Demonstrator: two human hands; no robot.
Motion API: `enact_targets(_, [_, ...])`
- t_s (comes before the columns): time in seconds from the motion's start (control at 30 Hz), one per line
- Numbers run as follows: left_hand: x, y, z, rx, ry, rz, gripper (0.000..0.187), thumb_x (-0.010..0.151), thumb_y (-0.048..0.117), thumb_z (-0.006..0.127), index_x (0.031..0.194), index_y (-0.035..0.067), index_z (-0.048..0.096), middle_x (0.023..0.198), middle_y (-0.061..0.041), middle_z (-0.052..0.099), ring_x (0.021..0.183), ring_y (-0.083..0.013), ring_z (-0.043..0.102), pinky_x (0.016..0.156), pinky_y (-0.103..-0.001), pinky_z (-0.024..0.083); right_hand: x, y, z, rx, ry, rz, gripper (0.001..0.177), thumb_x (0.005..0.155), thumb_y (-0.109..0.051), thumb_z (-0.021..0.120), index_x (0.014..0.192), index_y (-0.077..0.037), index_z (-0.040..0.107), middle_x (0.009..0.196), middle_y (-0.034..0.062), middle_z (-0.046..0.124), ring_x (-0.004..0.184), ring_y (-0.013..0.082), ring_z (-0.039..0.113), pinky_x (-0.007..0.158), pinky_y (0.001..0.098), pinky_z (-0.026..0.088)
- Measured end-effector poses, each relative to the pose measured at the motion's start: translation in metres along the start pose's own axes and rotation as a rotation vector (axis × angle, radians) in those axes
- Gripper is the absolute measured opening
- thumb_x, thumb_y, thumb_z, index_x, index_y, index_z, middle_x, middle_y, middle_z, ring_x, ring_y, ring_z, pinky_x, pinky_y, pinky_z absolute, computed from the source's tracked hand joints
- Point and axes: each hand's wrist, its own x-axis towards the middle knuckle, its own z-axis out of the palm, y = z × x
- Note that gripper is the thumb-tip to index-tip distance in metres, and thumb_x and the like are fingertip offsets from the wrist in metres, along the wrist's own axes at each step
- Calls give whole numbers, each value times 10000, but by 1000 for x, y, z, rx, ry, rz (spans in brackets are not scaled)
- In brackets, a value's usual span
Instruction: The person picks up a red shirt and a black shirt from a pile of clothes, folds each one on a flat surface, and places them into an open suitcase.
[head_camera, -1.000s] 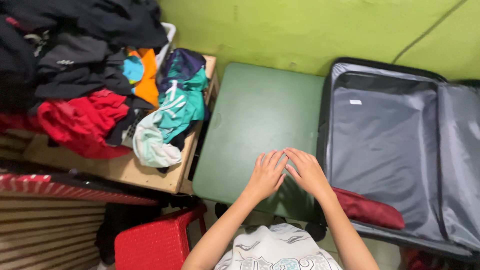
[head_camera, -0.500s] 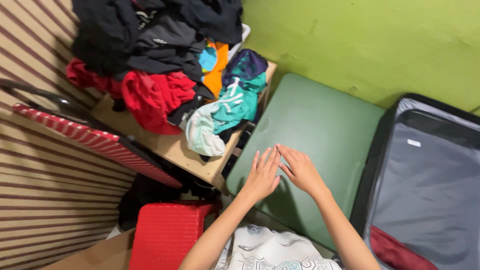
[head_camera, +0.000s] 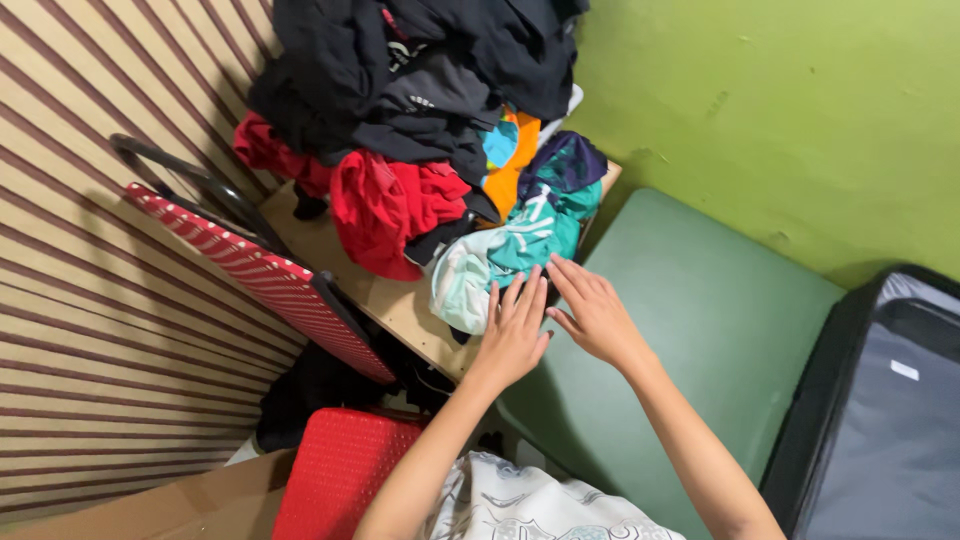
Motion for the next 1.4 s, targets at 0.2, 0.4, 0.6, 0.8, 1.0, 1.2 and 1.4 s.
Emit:
enact_targets(0.2, [25,-51,-35,95,92,-49,928,837,288,787,1553,-50,303,1660,-220,247,1501,-421,273,1212,-661,187,59,2,-18,-61,77,-106,707,920,-296,705,1520,-51,424,1589,164,419,1427,352,438,1143,470,355])
enact_targets(0.4, [58,-103,-81,138,236,-97,930,838,276,780,1569,-36,299,1662,-256,211,1493,-444,290,1204,-684,217,121,4,-44,-153,145,-221,708,913,-273,724,1511,-34,429,1602,177,409,1442,371,434,1163,483,351])
enact_targets(0.6, [99,-147,-113,229,356,-167,881,881,266,764,1572,-36,308,1666,-292,152,1505,-493,252,1195,-686,233,175,0,-54,-200,161,-260,755,871,-253,746,1530,-51,437,1613,170,395,1438,365,434,1145,479,361])
enact_targets(0.8, [131,-176,-138,295,462,-215,781,880,258,768,1519,-7,405,1663,-293,152,1517,-490,236,1197,-682,236,227,2,-54,-250,192,-308,720,892,-277,761,1521,-82,470,1628,168,375,1444,353,429,1146,469,366])
enact_targets(1.0, [149,-201,-146,332,499,-249,756,870,260,768,1495,-14,444,1641,-188,291,1514,-423,273,1200,-675,243,270,5,-51,-286,232,-344,723,887,-276,780,1520,-80,491,1642,153,370,1477,344,418,1156,469,360])
enact_targets(1.2, [154,-207,-136,338,547,-220,762,889,244,757,1518,-38,433,1491,-172,476,1445,-403,354,1201,-602,310,314,6,-39,-274,301,-324,776,882,-275,801,1550,-64,466,1654,164,354,1506,354,389,1181,480,342])
enact_targets(1.4, [155,-216,-131,392,538,-234,652,882,176,731,1460,-16,497,1365,-161,563,1344,-373,454,1156,-505,395,348,6,-22,-278,411,-243,759,891,-295,822,1550,-119,488,1641,252,298,1493,449,343,1181,509,324])
